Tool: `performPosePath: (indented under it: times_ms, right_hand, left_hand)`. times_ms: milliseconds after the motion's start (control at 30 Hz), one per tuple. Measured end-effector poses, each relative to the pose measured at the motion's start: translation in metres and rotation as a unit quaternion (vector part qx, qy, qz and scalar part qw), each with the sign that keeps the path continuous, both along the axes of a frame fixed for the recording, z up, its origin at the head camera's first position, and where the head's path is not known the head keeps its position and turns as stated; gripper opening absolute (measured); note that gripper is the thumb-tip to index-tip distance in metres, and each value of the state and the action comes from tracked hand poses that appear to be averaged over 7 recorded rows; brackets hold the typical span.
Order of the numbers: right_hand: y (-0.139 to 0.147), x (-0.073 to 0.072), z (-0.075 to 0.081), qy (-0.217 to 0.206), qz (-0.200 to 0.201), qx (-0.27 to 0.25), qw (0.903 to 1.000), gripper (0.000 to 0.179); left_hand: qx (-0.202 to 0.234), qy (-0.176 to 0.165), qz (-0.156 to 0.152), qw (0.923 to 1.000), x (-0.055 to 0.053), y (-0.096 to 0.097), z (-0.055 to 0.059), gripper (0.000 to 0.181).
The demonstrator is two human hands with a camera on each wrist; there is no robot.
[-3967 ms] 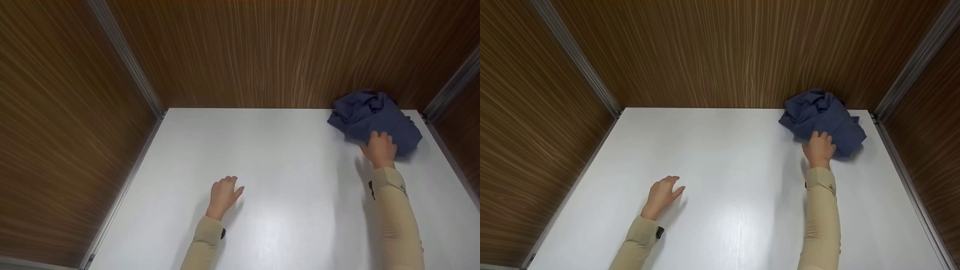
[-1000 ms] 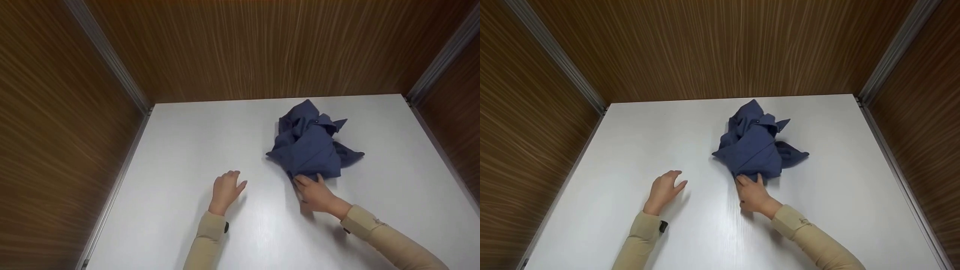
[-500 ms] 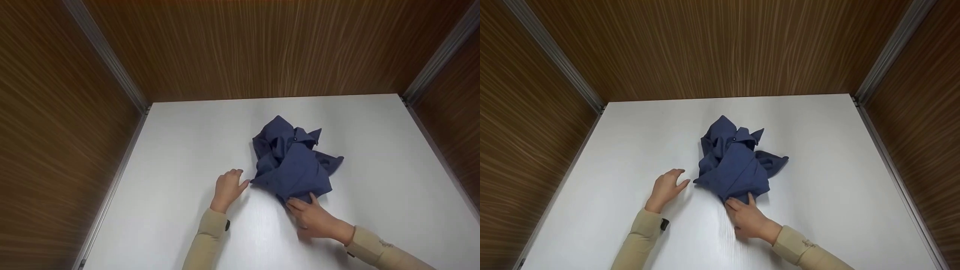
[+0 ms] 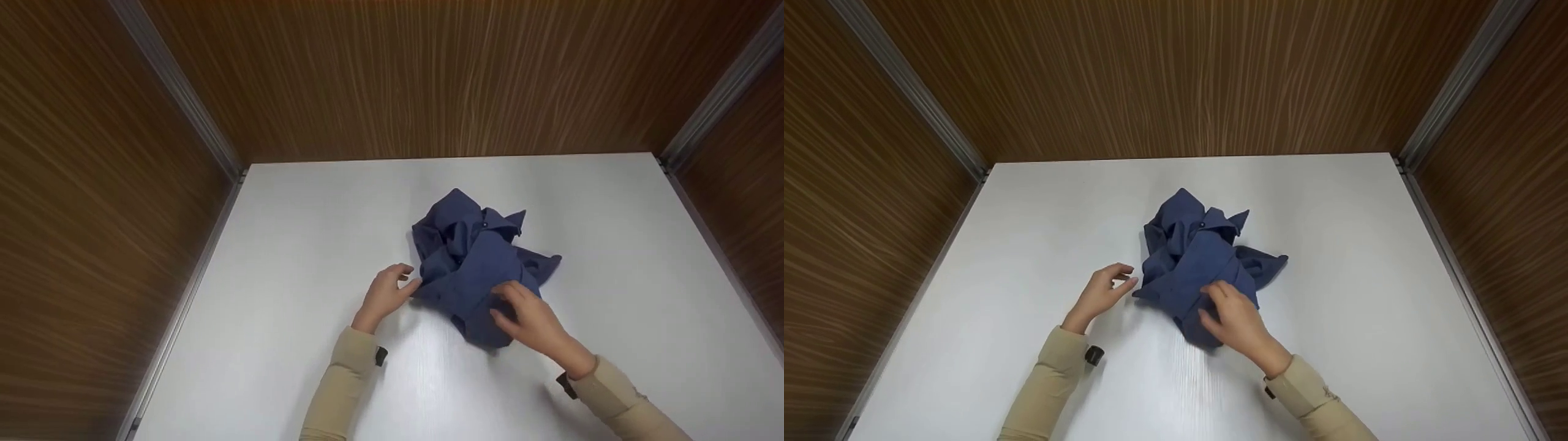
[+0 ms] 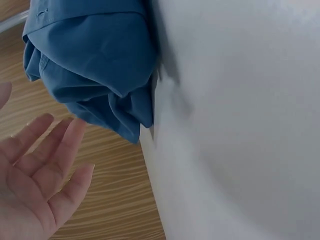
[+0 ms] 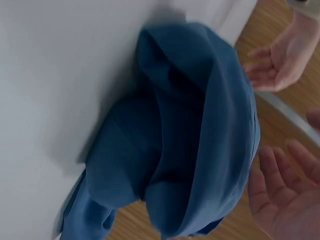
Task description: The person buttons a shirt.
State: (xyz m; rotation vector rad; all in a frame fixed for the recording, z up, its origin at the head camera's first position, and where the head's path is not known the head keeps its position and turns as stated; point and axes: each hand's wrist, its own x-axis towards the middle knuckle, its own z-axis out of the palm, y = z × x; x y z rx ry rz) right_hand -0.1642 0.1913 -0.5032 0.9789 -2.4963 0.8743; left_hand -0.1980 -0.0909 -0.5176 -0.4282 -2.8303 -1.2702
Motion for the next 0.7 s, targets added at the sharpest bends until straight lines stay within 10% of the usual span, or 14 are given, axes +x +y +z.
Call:
performPosePath:
  times_ms: [133, 267, 700]
  right_hand:
    - [0.005, -0.024, 0.007, -0.092, -0.059, -0.104, 0.9886, 0.039]
    - [0.007, -0.048, 0.012, -0.202, -0.110, -0.183, 0.9559, 0.046]
    - [0.003, -0.094, 0.022, -0.359, -0.145, -0.223, 0.8945, 0.067]
  left_hand:
    - [0.045, -0.025, 0.024, 0.9984, -0.014, 0.008, 0.001, 0.042]
    - [0.088, -0.071, 0.045, 0.9926, -0.031, 0.016, 0.000, 0.048]
    - [0.147, -0.212, 0.068, 0.9638, -0.065, 0.042, 0.007, 0.064]
